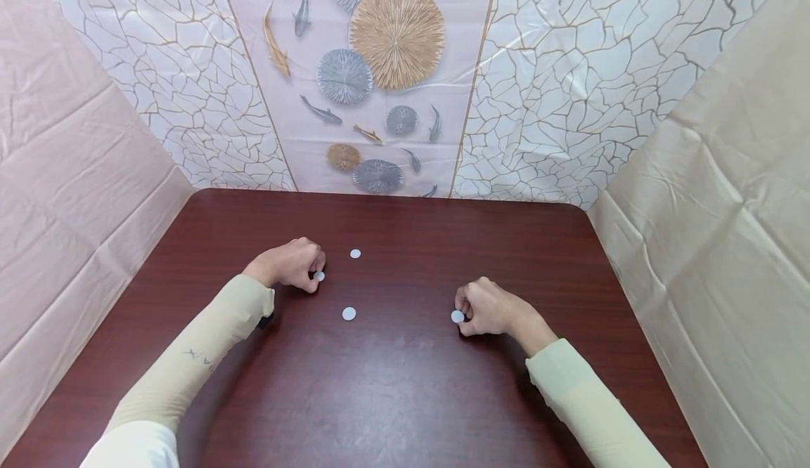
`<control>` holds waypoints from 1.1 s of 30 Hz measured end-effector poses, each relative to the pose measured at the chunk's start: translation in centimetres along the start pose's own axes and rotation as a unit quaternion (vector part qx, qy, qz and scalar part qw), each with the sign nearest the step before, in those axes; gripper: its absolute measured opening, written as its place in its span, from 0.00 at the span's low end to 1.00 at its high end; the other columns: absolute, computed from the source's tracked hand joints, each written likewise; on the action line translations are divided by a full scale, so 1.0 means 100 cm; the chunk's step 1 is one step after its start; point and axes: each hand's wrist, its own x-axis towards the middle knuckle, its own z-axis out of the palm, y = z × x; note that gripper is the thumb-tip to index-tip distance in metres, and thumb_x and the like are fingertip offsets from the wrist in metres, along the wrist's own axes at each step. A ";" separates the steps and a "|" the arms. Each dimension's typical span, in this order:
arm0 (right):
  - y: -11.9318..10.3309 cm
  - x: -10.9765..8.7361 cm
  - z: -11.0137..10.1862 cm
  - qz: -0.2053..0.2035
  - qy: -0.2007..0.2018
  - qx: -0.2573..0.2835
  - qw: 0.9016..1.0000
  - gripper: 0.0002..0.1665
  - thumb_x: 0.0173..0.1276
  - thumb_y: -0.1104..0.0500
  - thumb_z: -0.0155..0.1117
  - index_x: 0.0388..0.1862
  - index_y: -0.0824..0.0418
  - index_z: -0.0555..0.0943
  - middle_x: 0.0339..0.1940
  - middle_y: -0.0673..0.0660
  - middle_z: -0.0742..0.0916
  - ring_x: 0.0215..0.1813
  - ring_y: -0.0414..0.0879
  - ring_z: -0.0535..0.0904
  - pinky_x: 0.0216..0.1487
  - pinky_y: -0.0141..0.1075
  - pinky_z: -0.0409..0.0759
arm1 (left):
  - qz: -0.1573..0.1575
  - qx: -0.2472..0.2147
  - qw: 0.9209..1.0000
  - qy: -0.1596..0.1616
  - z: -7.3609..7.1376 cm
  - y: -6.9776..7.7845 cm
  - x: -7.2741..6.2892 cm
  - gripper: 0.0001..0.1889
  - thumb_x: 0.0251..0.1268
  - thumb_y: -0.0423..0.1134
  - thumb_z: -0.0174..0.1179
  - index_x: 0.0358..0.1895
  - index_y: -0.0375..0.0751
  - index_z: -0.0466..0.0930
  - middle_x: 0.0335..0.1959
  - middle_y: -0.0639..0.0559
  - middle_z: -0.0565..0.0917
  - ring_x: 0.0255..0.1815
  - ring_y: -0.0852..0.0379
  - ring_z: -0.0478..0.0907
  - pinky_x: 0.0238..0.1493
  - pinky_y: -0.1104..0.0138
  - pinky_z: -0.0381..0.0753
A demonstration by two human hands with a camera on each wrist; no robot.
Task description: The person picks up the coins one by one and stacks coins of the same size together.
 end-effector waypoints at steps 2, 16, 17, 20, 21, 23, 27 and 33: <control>0.000 0.000 0.000 0.001 -0.002 0.001 1.000 0.09 0.58 0.60 0.78 0.34 0.55 0.85 0.29 0.46 0.86 0.33 0.34 0.80 0.36 0.29 0.81 | 0.004 0.007 1.000 0.001 0.000 0.000 0.000 0.04 0.46 0.38 0.68 0.22 0.48 0.82 0.19 0.60 0.76 0.23 0.61 0.71 0.28 0.70 0.70; -0.001 0.000 0.001 0.007 -0.004 -0.003 1.000 0.09 0.58 0.60 0.78 0.34 0.55 0.85 0.29 0.46 0.86 0.33 0.35 0.80 0.36 0.28 0.81 | 0.004 0.032 0.999 -0.009 0.003 0.000 -0.001 0.06 0.50 0.40 0.66 0.20 0.51 0.80 0.23 0.59 0.80 0.25 0.60 0.75 0.29 0.68 0.75; -0.001 0.000 0.001 0.007 -0.004 -0.003 1.000 0.09 0.58 0.60 0.78 0.34 0.55 0.85 0.29 0.46 0.86 0.33 0.35 0.80 0.36 0.29 0.81 | 0.005 0.033 0.999 -0.008 0.003 0.000 -0.001 0.06 0.50 0.40 0.66 0.20 0.51 0.80 0.23 0.59 0.80 0.25 0.60 0.75 0.29 0.68 0.75; -0.001 0.000 0.000 0.010 -0.006 -0.002 1.000 0.09 0.58 0.60 0.78 0.34 0.55 0.84 0.29 0.46 0.86 0.33 0.35 0.80 0.36 0.29 0.81 | 0.007 0.036 0.999 -0.009 0.002 0.001 -0.002 0.07 0.50 0.40 0.66 0.20 0.51 0.79 0.22 0.59 0.80 0.24 0.60 0.75 0.29 0.68 0.75; -0.001 0.000 0.000 0.010 -0.006 -0.002 1.000 0.09 0.58 0.60 0.78 0.34 0.55 0.84 0.29 0.46 0.86 0.32 0.35 0.80 0.36 0.29 0.81 | 0.006 0.035 0.999 -0.011 0.002 0.001 -0.002 0.07 0.50 0.40 0.66 0.20 0.51 0.79 0.22 0.59 0.80 0.24 0.60 0.75 0.29 0.68 0.75; -0.001 0.000 -0.001 0.010 -0.005 -0.002 1.000 0.09 0.58 0.60 0.78 0.34 0.55 0.84 0.29 0.46 0.86 0.32 0.35 0.80 0.36 0.29 0.81 | 0.005 0.033 0.999 -0.014 0.002 0.002 -0.004 0.07 0.51 0.40 0.66 0.20 0.51 0.78 0.21 0.59 0.79 0.23 0.61 0.74 0.28 0.68 0.74; -0.001 0.000 -0.001 0.010 -0.004 -0.003 1.000 0.09 0.58 0.60 0.78 0.34 0.55 0.84 0.29 0.46 0.86 0.32 0.34 0.79 0.36 0.29 0.81 | 0.004 0.025 1.000 -0.017 0.002 0.003 -0.009 0.07 0.51 0.39 0.65 0.20 0.50 0.78 0.20 0.59 0.78 0.21 0.60 0.73 0.27 0.69 0.72; -0.001 0.000 -0.001 0.009 -0.004 -0.005 1.000 0.09 0.57 0.60 0.77 0.34 0.55 0.84 0.29 0.46 0.86 0.32 0.34 0.79 0.36 0.28 0.81 | 0.006 0.029 1.000 -0.005 0.000 0.007 -0.022 0.06 0.47 0.40 0.66 0.20 0.50 0.78 0.19 0.60 0.78 0.21 0.61 0.74 0.26 0.69 0.73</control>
